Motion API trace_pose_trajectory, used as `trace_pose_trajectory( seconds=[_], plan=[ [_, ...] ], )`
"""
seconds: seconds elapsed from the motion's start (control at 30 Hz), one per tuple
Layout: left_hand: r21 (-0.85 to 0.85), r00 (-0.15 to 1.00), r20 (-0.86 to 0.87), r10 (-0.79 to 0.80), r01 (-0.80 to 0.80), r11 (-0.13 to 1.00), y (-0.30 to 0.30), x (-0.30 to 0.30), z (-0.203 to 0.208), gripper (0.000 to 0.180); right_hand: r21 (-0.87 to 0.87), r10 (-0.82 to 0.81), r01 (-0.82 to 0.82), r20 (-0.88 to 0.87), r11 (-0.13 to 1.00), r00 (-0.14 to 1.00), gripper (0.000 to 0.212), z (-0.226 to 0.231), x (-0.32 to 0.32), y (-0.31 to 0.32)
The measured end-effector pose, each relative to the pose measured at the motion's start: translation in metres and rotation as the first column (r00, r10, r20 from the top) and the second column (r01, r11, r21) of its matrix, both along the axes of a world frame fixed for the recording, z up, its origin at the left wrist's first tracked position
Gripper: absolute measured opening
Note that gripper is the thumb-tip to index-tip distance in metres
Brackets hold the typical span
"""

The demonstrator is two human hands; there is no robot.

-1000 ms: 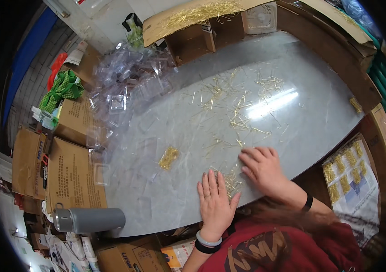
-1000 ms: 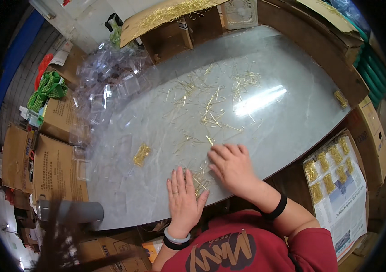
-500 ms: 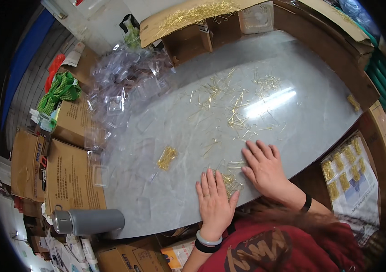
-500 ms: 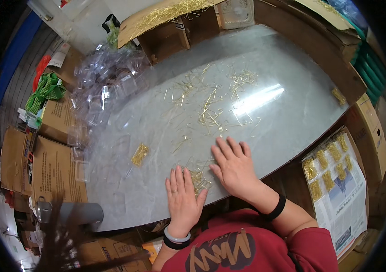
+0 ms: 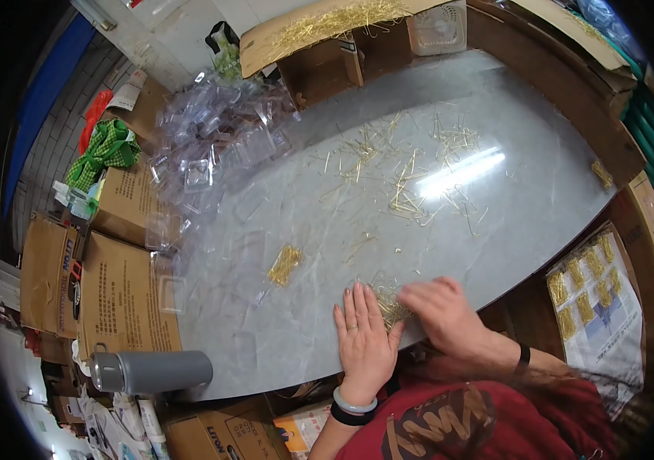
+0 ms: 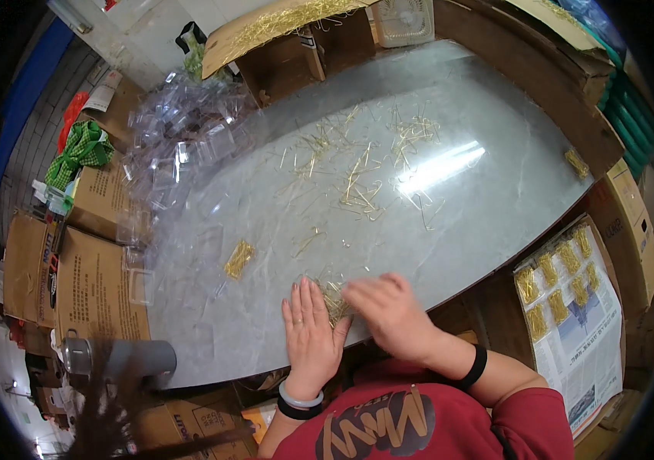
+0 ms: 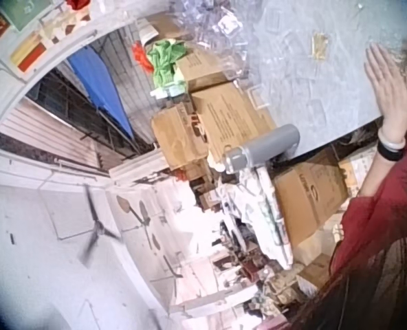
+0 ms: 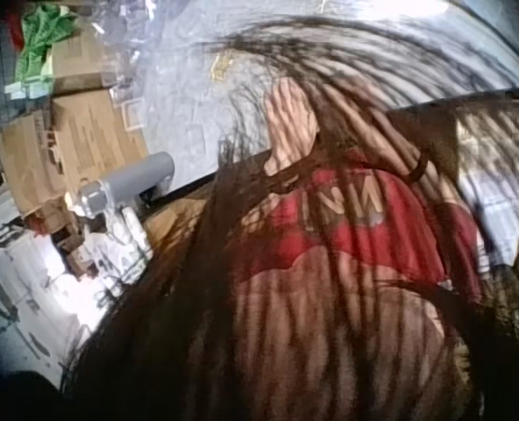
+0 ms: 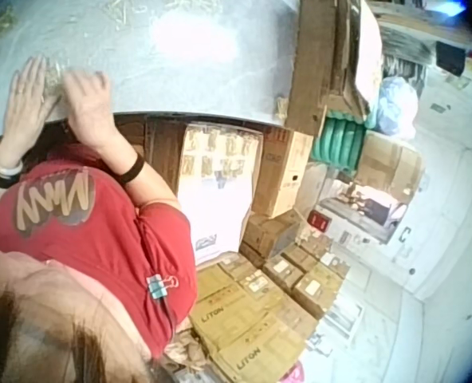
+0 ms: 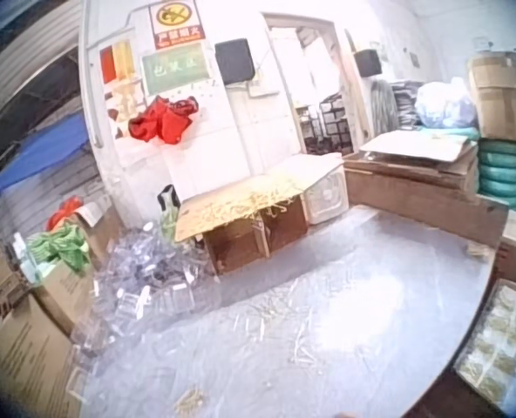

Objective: Sorting and bundling small gold-colored metallic wires on a work table.

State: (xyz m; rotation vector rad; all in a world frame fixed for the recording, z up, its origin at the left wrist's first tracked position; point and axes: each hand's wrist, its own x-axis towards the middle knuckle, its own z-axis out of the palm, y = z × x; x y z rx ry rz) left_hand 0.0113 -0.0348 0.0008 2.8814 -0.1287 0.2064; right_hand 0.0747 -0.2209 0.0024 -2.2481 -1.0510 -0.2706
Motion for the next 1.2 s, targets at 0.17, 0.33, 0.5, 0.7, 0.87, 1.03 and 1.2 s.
trace_pose_trajectory(
  seconds=[0.17,0.33,0.5,0.7,0.87,1.03,1.2],
  plan=[
    [0.0,1.0,-0.01,-0.001,0.001,1.0,0.001,-0.001,0.0,0.082,-0.028,-0.093,0.093,0.021,0.995,0.995,0.054,0.011,0.009,0.004],
    [-0.027,1.0,-0.008,-0.005,0.005,1.0,0.001,-0.002,0.001,0.088,0.112,0.064,-0.05,-0.13,0.992,0.989,0.064,0.005,0.004,0.009],
    [-0.011,0.999,0.031,0.012,-0.011,1.0,-0.001,0.0,-0.001,0.091,-0.171,-0.177,0.186,0.063,0.968,0.982,0.059,0.007,0.034,0.018],
    [-0.021,0.998,0.041,0.043,-0.043,0.999,-0.002,-0.001,0.001,0.089,-0.226,-0.158,0.159,0.021,0.961,0.987,0.058,0.006,0.023,0.019],
    [-0.061,0.999,0.043,0.031,-0.028,0.998,0.0,-0.002,-0.002,0.09,-0.115,-0.009,0.006,-0.023,0.993,1.0,0.06,0.009,0.0,0.027],
    [-0.236,0.983,0.139,0.122,-0.087,0.968,0.005,-0.01,-0.004,0.094,-0.018,0.035,-0.037,-0.1,0.999,0.994,0.057,0.025,0.007,0.006],
    [-0.267,0.987,0.09,0.131,-0.102,0.958,0.012,-0.013,0.003,0.09,-0.138,0.09,-0.092,-0.019,0.986,0.996,0.037,0.024,0.01,-0.012]
  ],
)
